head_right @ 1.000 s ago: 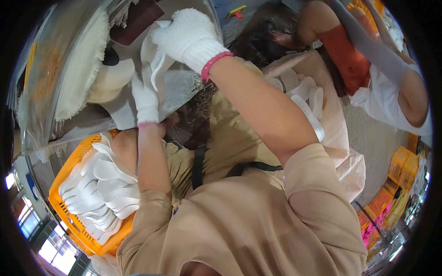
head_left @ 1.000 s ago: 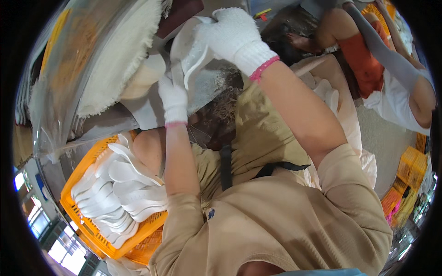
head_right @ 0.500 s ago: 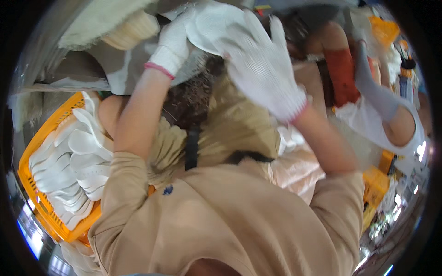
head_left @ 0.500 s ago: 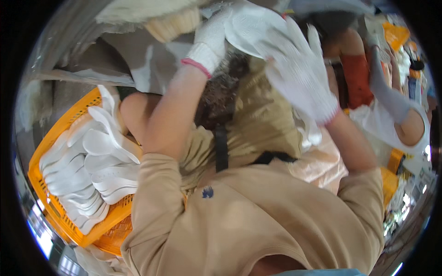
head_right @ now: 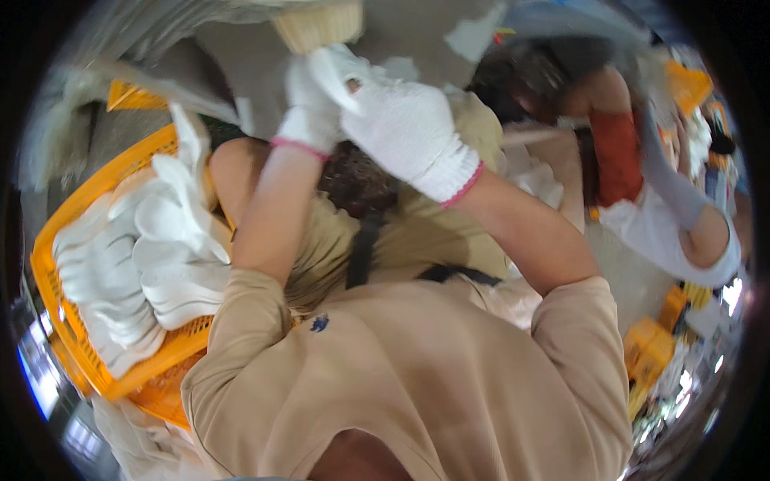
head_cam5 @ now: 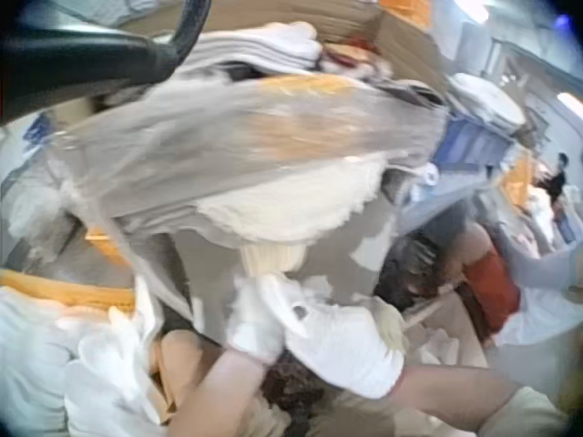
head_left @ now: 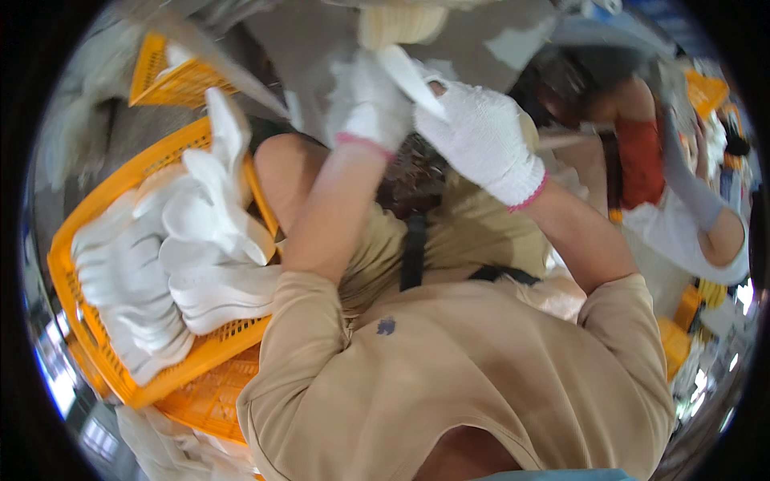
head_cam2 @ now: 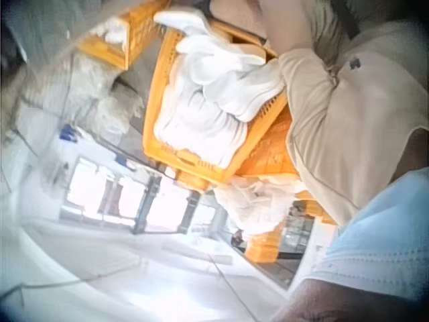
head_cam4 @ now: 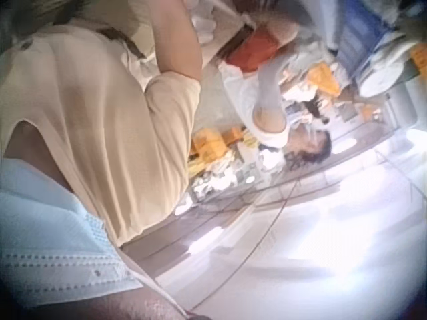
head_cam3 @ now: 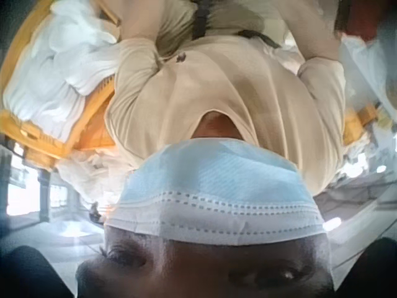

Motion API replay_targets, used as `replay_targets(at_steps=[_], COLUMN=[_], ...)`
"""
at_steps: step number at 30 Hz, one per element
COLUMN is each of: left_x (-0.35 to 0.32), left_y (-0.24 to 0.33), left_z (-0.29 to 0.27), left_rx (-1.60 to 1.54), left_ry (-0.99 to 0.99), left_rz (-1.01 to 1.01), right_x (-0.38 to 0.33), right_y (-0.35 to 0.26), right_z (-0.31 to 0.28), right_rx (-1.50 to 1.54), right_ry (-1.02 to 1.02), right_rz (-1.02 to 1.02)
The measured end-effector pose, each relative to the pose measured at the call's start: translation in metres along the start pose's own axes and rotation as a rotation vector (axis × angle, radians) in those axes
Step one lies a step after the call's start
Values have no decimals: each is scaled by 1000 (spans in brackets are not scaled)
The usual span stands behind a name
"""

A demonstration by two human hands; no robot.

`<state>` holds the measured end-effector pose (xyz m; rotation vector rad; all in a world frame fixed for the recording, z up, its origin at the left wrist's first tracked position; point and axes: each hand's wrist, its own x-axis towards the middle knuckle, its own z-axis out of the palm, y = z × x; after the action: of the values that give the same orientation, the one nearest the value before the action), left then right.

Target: The person repeatedly rubs white shoe parts against a rotating buffing wheel and then places them into an orange basket. The task is performed one at a time with both hands, and the person remains seated on the floor throughout.

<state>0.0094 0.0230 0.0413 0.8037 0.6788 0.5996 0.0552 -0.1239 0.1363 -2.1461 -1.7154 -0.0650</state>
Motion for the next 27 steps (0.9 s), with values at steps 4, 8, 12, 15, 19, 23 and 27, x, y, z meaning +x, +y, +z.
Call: replay_targets(at_steps=[4, 8, 12, 15, 19, 23, 27], left_x=[-1, -5, -9, -16, -6, 17, 24], left_y=[-15, -26, -29, -33, -39, -28, -7], left_z=[-11, -17, -3, 0, -14, -24, -9], left_rx=[-339, 20, -148, -225, -410, -557, -287], left_ry=[-128, 125, 83, 126, -7, -85, 31], left_rz=[-79, 196, 77, 120, -196, -341, -60], right_x=[8, 23, 23, 36, 23, 8, 49], right_y=[1, -1, 0, -6, -3, -1, 4], right_z=[11, 21, 23, 10, 10, 5, 3], right_rx=[1, 6, -73, 58, 525, 665, 1379], right_ry=[80, 36, 17, 11, -29, -235, -419], right_rz=[47, 61, 146, 269, 202, 307, 587])
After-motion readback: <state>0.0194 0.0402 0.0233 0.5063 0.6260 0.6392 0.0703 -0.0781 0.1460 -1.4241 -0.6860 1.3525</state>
